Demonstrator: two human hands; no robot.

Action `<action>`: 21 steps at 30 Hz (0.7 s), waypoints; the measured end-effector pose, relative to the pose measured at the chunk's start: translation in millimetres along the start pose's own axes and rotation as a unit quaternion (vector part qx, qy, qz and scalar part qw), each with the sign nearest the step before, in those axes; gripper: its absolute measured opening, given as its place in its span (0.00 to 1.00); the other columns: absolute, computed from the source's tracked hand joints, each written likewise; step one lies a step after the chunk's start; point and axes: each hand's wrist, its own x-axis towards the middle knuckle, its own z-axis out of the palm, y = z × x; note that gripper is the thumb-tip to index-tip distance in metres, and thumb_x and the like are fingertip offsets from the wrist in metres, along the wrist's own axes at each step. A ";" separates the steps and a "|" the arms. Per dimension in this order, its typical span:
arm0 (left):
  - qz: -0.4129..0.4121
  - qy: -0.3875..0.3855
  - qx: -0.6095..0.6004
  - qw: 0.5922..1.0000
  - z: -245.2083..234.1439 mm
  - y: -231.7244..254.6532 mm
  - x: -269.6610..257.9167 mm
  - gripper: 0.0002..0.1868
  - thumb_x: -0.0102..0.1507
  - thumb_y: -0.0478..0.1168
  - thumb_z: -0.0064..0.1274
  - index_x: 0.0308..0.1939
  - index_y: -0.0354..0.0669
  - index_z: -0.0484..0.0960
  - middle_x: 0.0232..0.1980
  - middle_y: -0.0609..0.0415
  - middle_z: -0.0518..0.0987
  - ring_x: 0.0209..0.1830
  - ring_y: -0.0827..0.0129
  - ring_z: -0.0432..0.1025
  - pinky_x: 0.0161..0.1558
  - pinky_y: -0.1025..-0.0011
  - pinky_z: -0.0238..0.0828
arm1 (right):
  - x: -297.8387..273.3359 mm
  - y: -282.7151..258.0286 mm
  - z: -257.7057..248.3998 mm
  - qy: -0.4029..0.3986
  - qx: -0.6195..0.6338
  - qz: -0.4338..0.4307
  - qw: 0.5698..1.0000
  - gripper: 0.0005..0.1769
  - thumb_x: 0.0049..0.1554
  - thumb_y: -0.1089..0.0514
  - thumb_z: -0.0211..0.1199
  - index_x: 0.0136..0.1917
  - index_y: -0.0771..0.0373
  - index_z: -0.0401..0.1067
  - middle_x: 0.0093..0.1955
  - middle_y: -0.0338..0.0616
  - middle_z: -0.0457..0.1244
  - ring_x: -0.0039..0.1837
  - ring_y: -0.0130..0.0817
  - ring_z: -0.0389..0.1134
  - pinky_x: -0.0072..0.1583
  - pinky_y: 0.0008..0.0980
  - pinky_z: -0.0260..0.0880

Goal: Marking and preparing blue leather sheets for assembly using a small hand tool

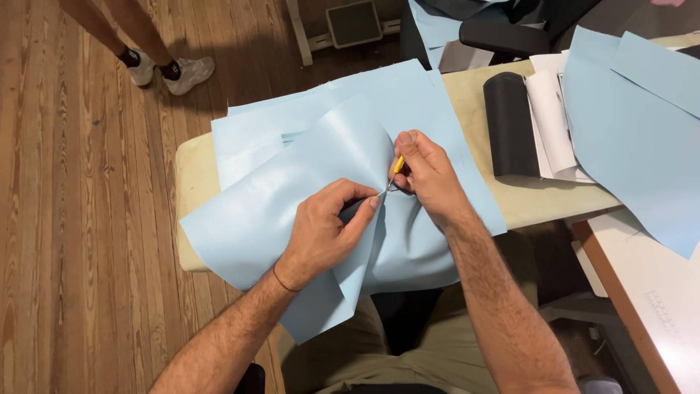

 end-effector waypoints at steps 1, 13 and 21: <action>0.000 0.003 0.000 1.000 0.1 -0.1 0.1 0.05 0.67 0.44 0.57 0.41 0.51 0.85 0.31 0.58 0.82 0.34 0.63 0.80 0.37 0.69 0.76 | 0.8 0.7 0.2 0.000 -0.001 0.003 1.000 0.16 0.72 0.46 0.47 0.46 0.55 0.64 0.27 0.46 0.59 0.30 0.23 0.53 0.32 0.17 0.47; 0.014 -0.004 0.003 1.000 0.5 -3.2 0.2 0.06 0.69 0.44 0.54 0.42 0.51 0.84 0.32 0.57 0.81 0.34 0.63 0.78 0.36 0.68 0.76 | 5.3 -12.3 -0.2 -0.059 -0.032 0.032 0.997 0.19 0.72 0.43 0.49 0.44 0.55 0.64 0.25 0.38 0.54 0.28 0.20 0.47 0.31 0.15 0.45; 0.015 -0.011 0.010 1.000 -1.8 -2.7 -0.7 0.05 0.69 0.44 0.54 0.42 0.52 0.84 0.32 0.58 0.80 0.34 0.63 0.79 0.36 0.68 0.76 | 7.8 -8.2 -1.4 -0.075 -0.019 0.028 0.997 0.20 0.72 0.45 0.49 0.43 0.57 0.67 0.26 0.38 0.54 0.30 0.20 0.51 0.31 0.14 0.52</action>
